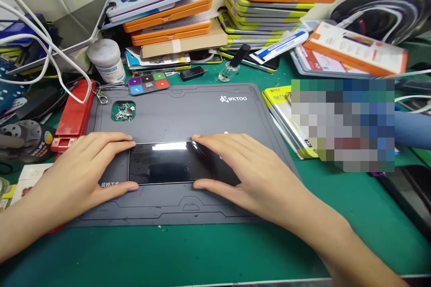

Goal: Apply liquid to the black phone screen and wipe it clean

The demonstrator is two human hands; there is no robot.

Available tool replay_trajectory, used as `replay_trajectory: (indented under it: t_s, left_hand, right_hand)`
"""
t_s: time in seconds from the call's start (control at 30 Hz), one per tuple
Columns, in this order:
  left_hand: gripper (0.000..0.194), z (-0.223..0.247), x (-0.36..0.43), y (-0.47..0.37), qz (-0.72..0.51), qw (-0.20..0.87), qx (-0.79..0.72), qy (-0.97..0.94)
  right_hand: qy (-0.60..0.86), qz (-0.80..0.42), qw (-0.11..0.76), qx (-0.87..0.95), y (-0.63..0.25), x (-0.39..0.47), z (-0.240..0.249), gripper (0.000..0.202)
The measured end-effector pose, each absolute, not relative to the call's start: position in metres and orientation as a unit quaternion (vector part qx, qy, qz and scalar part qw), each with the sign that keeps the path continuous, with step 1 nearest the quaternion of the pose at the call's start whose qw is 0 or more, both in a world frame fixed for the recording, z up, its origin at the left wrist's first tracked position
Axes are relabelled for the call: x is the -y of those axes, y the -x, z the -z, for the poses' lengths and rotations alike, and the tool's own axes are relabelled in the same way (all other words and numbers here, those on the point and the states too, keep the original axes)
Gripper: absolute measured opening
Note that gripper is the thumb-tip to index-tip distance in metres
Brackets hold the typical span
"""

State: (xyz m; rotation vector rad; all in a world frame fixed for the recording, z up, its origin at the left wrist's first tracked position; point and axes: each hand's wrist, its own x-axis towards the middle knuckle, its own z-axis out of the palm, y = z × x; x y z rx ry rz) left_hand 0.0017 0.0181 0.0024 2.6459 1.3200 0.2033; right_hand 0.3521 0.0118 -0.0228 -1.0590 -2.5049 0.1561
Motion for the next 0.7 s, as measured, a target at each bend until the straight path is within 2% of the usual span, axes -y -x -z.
replay_trajectory:
  t_s: [0.7]
  left_hand:
    - [0.071, -0.0046, -0.0191, -0.0003, -0.067, 0.083, -0.443, -0.89]
  right_hand:
    - [0.381, -0.048, 0.204, 0.901, -0.3503, -0.012, 0.0167, 0.053]
